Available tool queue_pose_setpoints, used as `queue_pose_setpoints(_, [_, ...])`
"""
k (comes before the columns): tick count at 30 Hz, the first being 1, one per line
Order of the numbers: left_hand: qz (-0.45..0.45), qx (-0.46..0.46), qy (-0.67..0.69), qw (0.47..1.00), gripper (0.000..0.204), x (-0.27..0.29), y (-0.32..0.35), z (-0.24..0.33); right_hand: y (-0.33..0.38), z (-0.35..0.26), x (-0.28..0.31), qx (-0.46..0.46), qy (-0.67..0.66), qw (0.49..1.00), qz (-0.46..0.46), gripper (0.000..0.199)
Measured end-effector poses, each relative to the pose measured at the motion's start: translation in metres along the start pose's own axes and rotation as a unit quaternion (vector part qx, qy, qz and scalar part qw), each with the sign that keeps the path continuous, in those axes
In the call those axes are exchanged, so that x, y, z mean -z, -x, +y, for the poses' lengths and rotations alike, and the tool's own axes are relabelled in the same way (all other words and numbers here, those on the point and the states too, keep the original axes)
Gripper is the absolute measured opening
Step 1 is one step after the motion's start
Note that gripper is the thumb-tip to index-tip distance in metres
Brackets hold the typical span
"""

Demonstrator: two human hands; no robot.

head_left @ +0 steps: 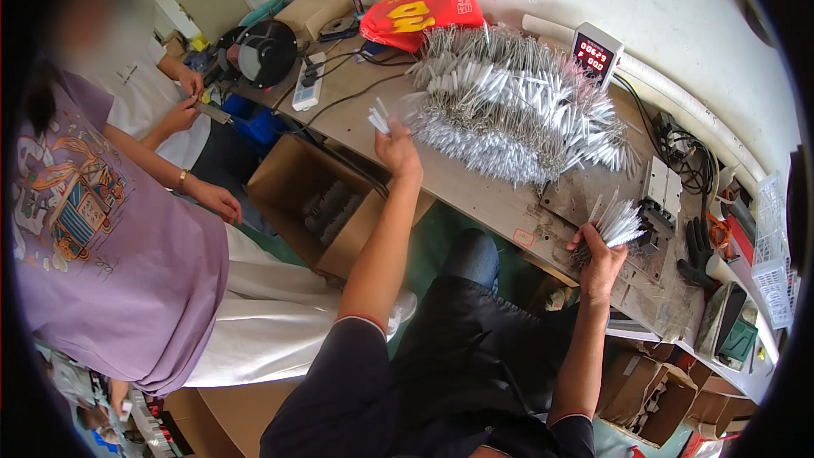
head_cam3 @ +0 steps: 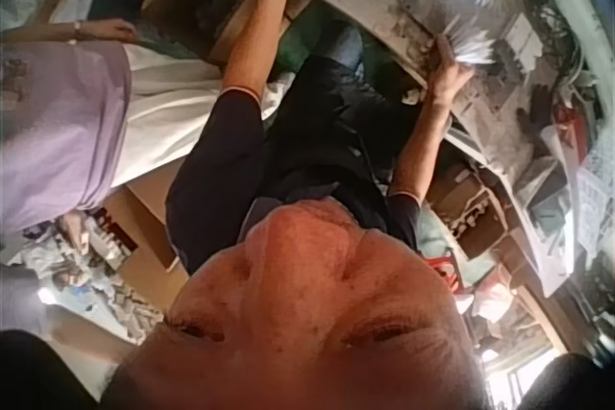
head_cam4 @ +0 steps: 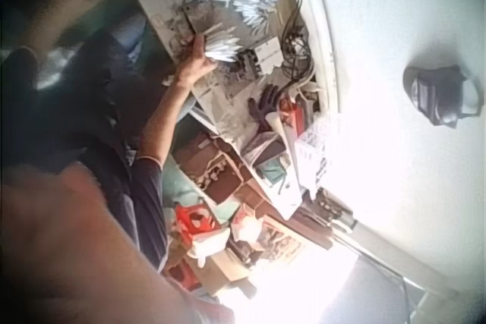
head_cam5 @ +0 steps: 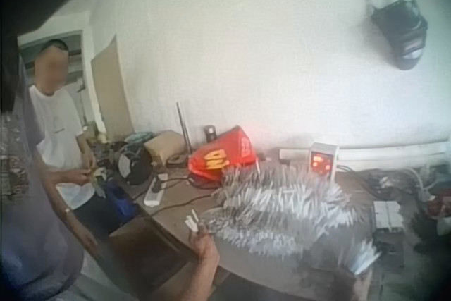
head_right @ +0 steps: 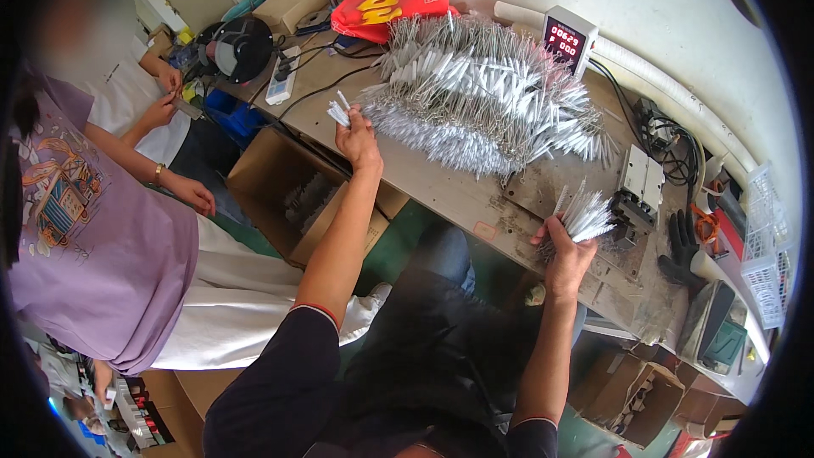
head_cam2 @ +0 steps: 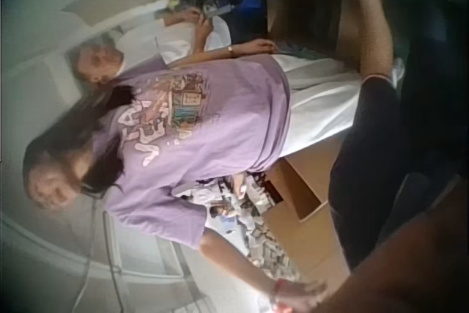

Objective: Assembling and packing metal brush-like components in a warehouse setting.

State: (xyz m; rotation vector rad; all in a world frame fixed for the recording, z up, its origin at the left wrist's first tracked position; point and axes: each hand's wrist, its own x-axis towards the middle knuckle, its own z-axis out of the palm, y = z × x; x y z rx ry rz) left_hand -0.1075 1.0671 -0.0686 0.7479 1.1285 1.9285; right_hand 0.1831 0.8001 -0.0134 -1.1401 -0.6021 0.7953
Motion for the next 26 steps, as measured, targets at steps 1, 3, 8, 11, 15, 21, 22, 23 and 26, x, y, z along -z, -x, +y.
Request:
queue_pose_setpoints(1, [0.001,-0.001,-0.001,1.000,0.019,0.0003,-0.0002,0.0007,0.0007,-0.0007,-0.0008,-0.001,0.006,1.000,-0.001,0.010])
queue_pose_setpoints(3, [-0.001,-0.008,0.002,1.000,0.019,-0.0004,0.0011,0.0016,0.0014,-0.0018,-0.0016,-0.004,0.012,1.000,-0.002,0.009])
queue_pose_setpoints(8, [0.001,-0.013,-0.007,1.000,0.019,-0.0017,0.0032,0.0032,0.0018,-0.0011,-0.0003,0.004,0.006,1.000,-0.003,0.011])
queue_pose_setpoints(11, [-0.001,-0.025,-0.007,1.000,0.018,-0.0013,0.0032,0.0015,0.0005,0.0004,0.0020,0.011,0.009,1.000,-0.009,0.012])
queue_pose_setpoints(15, [0.002,-0.030,-0.010,0.999,0.018,-0.0008,0.0037,0.0011,0.0011,0.0005,0.0011,0.013,0.007,1.000,-0.005,0.012])
queue_pose_setpoints(21, [-0.003,-0.030,-0.003,1.000,0.020,-0.0007,0.0020,-0.0012,-0.0015,0.0046,0.0025,0.018,-0.028,0.999,0.007,0.009])
queue_pose_setpoints(22, [-0.001,-0.031,-0.003,1.000,0.020,-0.0001,0.0011,-0.0016,-0.0019,0.0051,0.0032,0.017,-0.024,1.000,0.006,0.009])
queue_pose_setpoints(23, [0.001,-0.043,-0.004,0.999,0.022,0.0005,0.0000,-0.0016,-0.0020,0.0055,0.0034,0.017,-0.020,1.000,0.006,0.009])
queue_pose_setpoints(26, [0.004,-0.029,0.007,1.000,0.026,0.0013,0.0014,-0.0001,-0.0020,0.0064,0.0030,0.018,-0.021,1.000,0.001,0.010])
